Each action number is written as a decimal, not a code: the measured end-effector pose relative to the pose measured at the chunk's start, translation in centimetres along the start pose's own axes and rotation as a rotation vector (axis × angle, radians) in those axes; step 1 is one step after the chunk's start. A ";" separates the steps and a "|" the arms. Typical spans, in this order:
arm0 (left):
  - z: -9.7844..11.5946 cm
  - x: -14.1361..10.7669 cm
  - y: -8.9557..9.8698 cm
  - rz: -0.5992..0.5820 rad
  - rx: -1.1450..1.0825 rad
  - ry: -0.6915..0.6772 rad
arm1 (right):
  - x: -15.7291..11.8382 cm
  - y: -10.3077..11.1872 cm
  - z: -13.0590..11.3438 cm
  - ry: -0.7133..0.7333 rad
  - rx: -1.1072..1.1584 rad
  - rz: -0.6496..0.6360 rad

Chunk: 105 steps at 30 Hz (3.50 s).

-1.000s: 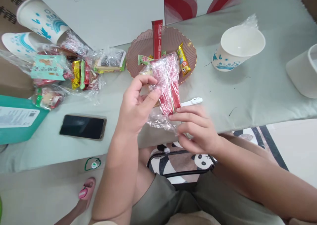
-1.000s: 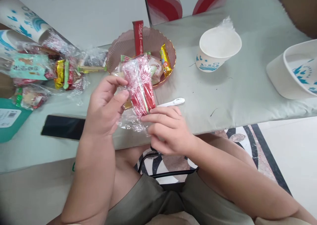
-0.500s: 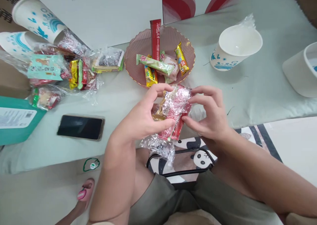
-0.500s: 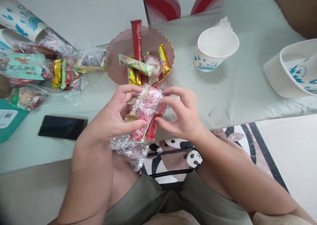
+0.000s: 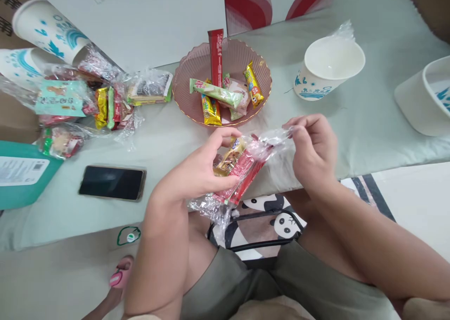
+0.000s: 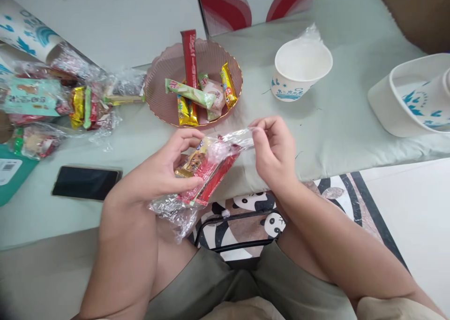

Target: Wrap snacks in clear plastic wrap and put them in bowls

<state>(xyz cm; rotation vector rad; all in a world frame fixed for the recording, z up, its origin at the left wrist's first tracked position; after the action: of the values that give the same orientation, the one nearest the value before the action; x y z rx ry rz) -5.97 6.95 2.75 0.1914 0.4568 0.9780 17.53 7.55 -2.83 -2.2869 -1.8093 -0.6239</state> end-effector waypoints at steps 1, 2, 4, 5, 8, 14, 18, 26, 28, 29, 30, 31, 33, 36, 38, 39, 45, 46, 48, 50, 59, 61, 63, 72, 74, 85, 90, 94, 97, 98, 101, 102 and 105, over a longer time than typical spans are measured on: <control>-0.1 0.0 0.1 -0.025 -0.005 0.015 | 0.2 0.0 0.4 -0.078 0.044 0.024; -0.3 0.0 0.1 -0.047 -0.010 0.030 | 0.4 0.0 0.8 -0.162 0.095 0.042; -0.5 0.0 0.1 -0.059 -0.013 0.037 | 0.7 -0.1 1.5 -0.322 0.209 0.038; -0.6 0.0 0.1 -0.048 -0.013 0.029 | 0.7 -0.1 1.7 -0.372 0.262 0.023; -0.6 0.1 0.1 0.017 -0.031 -0.019 | 0.5 -0.3 1.1 -0.322 0.325 -0.105; -0.2 0.0 0.2 -0.073 -0.040 -0.036 | -0.2 -0.7 -0.5 -0.278 0.261 -0.175; -0.3 -0.3 0.5 -0.102 -0.066 -0.018 | 0.3 -0.6 0.1 -0.449 0.370 -0.051; -1.1 0.5 -0.1 0.122 -0.185 -0.088 | 0.5 -0.9 -0.1 -0.646 0.427 0.089; -1.1 0.9 -0.4 0.190 -0.223 -0.126 | -0.2 -1.3 -0.4 -0.689 0.467 -0.037; -1.0 1.1 -0.6 0.210 -0.238 -0.141 | -0.7 -1.6 -0.5 -0.702 0.491 -0.130; -0.9 1.2 -0.7 0.213 -0.249 -0.150 | -1.1 -1.9 -0.7 -0.708 0.517 -0.225; -0.8 1.3 -0.9 0.200 -0.253 -0.155 | -1.6 -2.1 -0.8 -0.709 0.543 -0.309; -0.5 1.4 -1.1 0.165 -0.239 -0.164 | -2.4 -2.6 -0.9 -0.702 0.595 -0.413; 0.0 1.3 -1.3 0.182 -0.185 -0.191 | -3.0 -2.9 -1.0 -0.701 0.648 -0.440; 0.3 1.1 -1.4 0.215 -0.117 -0.202 | -3.0 -2.9 -1.1 -0.710 0.670 -0.445; 0.5 1.0 -1.5 0.221 -0.073 -0.207 | -2.9 -2.9 -1.1 -0.717 0.689 -0.449; 1.1 0.6 -1.5 0.250 0.060 -0.231 | -2.9 -3.0 -1.7 -0.809 0.768 -0.428; 1.2 0.6 -1.4 0.259 0.056 -0.227 | -2.9 -3.1 -1.7 -0.808 0.769 -0.425; 1.2 0.5 -1.2 0.267 0.044 -0.214 | -2.8 -3.1 -1.7 -0.795 0.753 -0.408; 1.2 0.4 -1.0 0.246 0.027 -0.194 | -2.5 -3.0 -1.5 -0.791 0.713 -0.341; 1.6 0.5 -1.9 0.039 0.219 -0.170 | -2.1 -2.9 -1.5 -0.710 0.663 -0.239; 1.7 0.6 -2.4 -0.005 0.244 -0.164 | -2.4 -3.1 -1.4 -0.703 0.636 -0.249; 1.7 0.7 -2.6 -0.021 0.250 -0.160 | -2.5 -3.2 -1.3 -0.739 0.625 -0.244; 1.0 0.6 -1.5 0.265 0.017 -0.107 | -1.6 -2.7 -0.9 -0.799 0.674 -0.101; 0.9 0.6 -1.2 0.322 -0.090 -0.095 | -1.4 -2.5 -0.6 -0.808 0.695 -0.066; -0.6 2.7 -3.7 0.593 -0.340 -0.024 | -2.4 -5.0 -1.7 -1.092 0.951 -0.150; -0.3 3.1 -7.6 0.823 -0.223 -0.041 | -2.9 -7.1 -2.8 -0.999 0.995 -0.147; 0.3 2.8 -7.8 0.828 -0.227 -0.094 | -2.8 -7.0 -3.3 -1.011 0.980 -0.127; 0.3 2.7 -7.5 0.819 -0.272 -0.105 | -2.8 -6.5 -3.7 -0.982 0.955 -0.084; 0.2 2.7 -7.4 0.819 -0.282 -0.093 | -2.8 -6.4 -3.9 -0.960 0.945 -0.074; -0.1 2.8 -7.4 0.827 -0.291 -0.045 | -2.9 -6.4 -4.5 -0.925 0.923 -0.078; -0.2 2.8 -7.5 0.829 -0.294 -0.040 | -3.0 -6.5 -4.6 -0.929 0.924 -0.078; -0.2 2.9 -7.6 0.847 -0.311 -0.052 | -3.2 -6.9 -4.8 -0.961 0.963 -0.022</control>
<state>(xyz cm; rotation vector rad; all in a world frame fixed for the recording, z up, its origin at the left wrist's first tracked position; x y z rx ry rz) 1.04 5.16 -0.99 0.1258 0.1552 1.8521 9.28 4.70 -0.72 -1.8741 -1.7595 1.2945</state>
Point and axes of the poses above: each hand's wrist, its own x-axis towards the middle knuckle, its own y-axis out of the back of the hand, z = x × y, the point moved 1 cm from there along x, towards the middle knuckle, and after that the axes turned 2 degrees about y, right-handed, at the moved point
